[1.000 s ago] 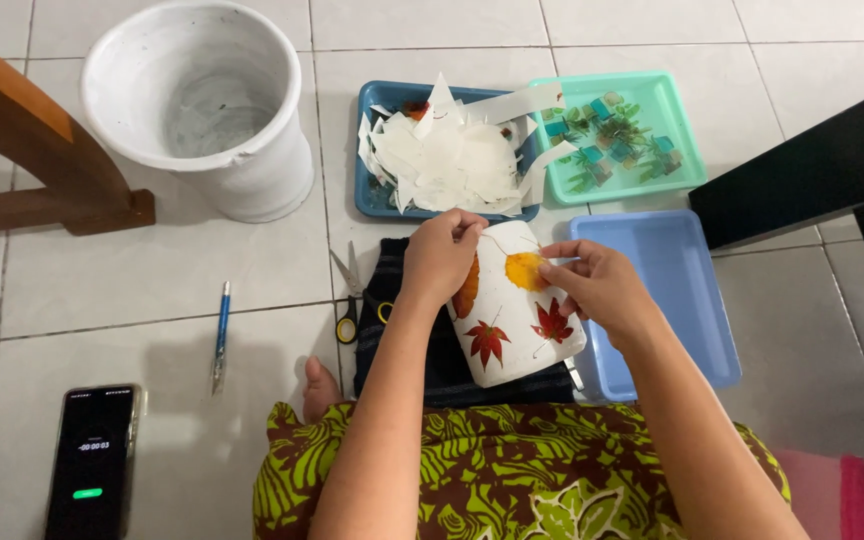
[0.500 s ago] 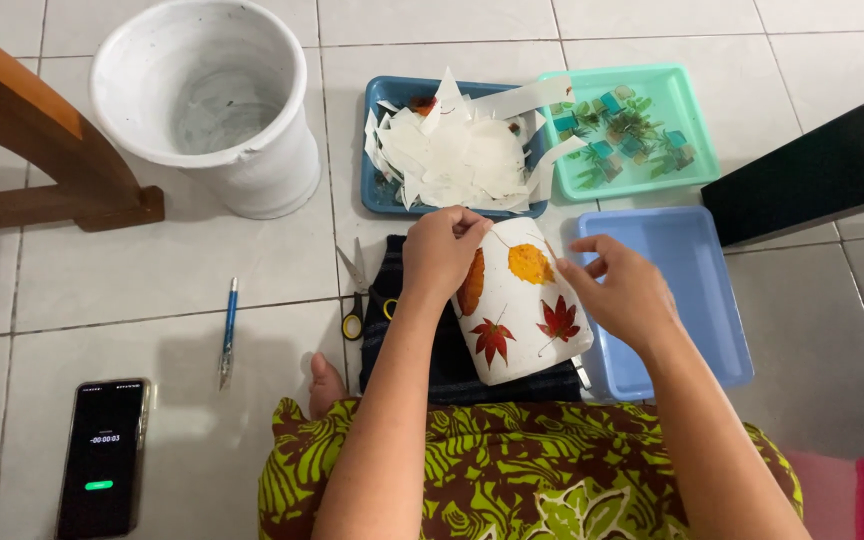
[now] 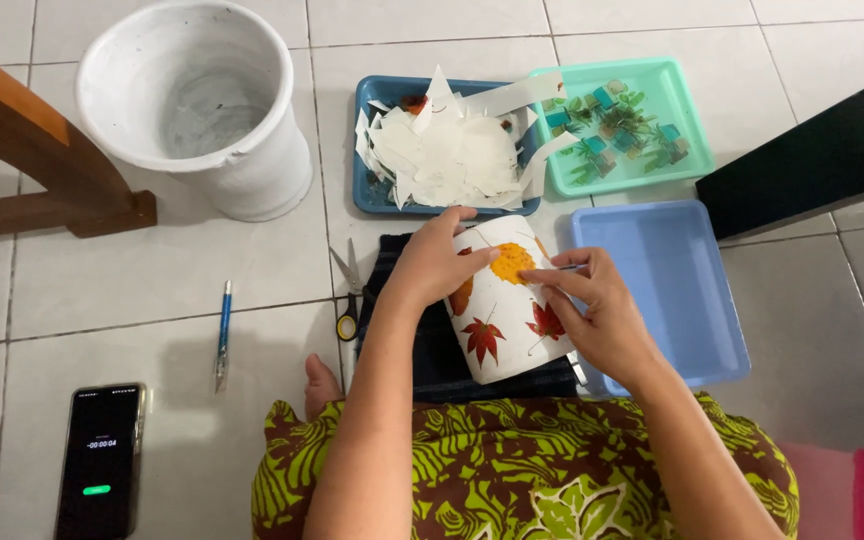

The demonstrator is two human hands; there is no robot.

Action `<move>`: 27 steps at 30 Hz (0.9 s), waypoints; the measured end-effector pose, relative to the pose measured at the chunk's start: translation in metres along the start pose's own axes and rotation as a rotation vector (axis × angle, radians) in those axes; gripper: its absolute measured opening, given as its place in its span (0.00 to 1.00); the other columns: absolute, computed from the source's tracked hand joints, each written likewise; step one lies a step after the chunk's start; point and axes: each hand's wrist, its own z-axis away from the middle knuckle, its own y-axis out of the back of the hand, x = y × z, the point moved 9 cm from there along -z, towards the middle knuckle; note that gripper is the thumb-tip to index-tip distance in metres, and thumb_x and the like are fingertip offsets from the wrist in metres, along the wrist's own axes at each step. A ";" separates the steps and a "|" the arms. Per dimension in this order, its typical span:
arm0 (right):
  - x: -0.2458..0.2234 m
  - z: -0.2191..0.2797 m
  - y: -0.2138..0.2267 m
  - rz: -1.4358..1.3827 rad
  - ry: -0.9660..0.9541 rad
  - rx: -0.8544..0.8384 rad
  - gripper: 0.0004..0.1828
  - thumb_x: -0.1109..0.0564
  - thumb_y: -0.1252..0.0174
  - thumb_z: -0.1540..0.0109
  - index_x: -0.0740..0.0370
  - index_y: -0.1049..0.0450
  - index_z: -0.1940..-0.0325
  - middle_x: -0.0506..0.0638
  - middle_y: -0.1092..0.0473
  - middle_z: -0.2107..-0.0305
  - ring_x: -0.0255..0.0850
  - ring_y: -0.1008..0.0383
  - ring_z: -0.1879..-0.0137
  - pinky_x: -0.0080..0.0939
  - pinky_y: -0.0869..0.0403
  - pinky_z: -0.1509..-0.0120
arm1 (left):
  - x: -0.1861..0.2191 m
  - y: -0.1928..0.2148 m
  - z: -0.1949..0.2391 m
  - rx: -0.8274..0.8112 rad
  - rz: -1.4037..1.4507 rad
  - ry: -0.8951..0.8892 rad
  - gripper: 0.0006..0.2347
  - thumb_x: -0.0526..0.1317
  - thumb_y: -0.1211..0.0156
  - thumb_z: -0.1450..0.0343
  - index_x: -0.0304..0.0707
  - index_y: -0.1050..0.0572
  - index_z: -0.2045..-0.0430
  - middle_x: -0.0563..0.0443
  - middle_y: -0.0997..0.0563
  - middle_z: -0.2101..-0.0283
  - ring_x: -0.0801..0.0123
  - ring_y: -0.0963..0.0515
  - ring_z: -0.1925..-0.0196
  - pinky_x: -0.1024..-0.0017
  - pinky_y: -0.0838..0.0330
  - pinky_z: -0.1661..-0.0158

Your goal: Applying decorative leaf-shaped paper cutouts to a white cylindrical container using a liquid adhesive or water.

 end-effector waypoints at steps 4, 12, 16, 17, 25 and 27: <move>0.001 0.002 0.008 0.026 0.043 0.059 0.15 0.64 0.49 0.41 0.51 0.24 0.56 0.54 0.37 0.57 0.52 0.29 0.53 0.52 0.33 0.48 | 0.003 0.001 0.004 -0.005 0.009 0.021 0.25 0.46 0.46 0.35 0.34 0.38 0.45 0.31 0.32 0.46 0.46 0.33 0.41 0.54 0.35 0.47; 0.031 0.031 0.054 0.026 0.031 0.302 0.15 0.67 0.48 0.39 0.64 0.29 0.48 0.58 0.36 0.57 0.54 0.30 0.53 0.46 0.30 0.50 | -0.015 0.024 -0.017 0.426 0.054 -0.176 0.16 0.47 0.52 0.31 0.39 0.30 0.54 0.42 0.26 0.56 0.54 0.25 0.51 0.61 0.27 0.56; 0.055 0.076 0.054 0.262 -0.072 0.196 0.16 0.57 0.48 0.39 0.56 0.29 0.47 0.55 0.34 0.61 0.45 0.32 0.58 0.43 0.34 0.49 | 0.010 0.042 0.015 0.877 0.015 -0.561 0.06 0.36 0.52 0.32 0.39 0.27 0.66 0.47 0.23 0.65 0.62 0.24 0.70 0.68 0.31 0.62; 0.064 0.090 0.046 0.207 -0.195 0.113 0.14 0.55 0.46 0.41 0.56 0.27 0.52 0.50 0.30 0.62 0.39 0.30 0.58 0.39 0.30 0.54 | 0.015 0.035 0.019 0.807 0.025 -0.559 0.06 0.41 0.51 0.31 0.45 0.27 0.67 0.51 0.21 0.69 0.64 0.22 0.71 0.69 0.31 0.66; 0.050 0.147 -0.056 0.593 0.295 -0.206 0.10 0.45 0.46 0.48 0.38 0.25 0.63 0.33 0.30 0.65 0.42 0.34 0.60 0.44 0.35 0.62 | 0.078 -0.081 0.127 0.324 -0.183 -1.071 0.14 0.40 0.65 0.34 0.50 0.45 0.95 0.67 0.46 0.93 0.83 0.47 0.91 0.85 0.57 0.90; 0.058 0.133 -0.050 0.345 0.016 -0.272 0.09 0.59 0.54 0.43 0.65 0.29 0.66 0.59 0.27 0.73 0.54 0.25 0.70 0.52 0.28 0.63 | 0.058 -0.128 0.134 0.094 -0.370 -0.836 0.22 0.46 0.72 0.29 0.35 0.31 0.88 0.57 0.36 0.90 0.72 0.32 0.90 0.80 0.39 0.93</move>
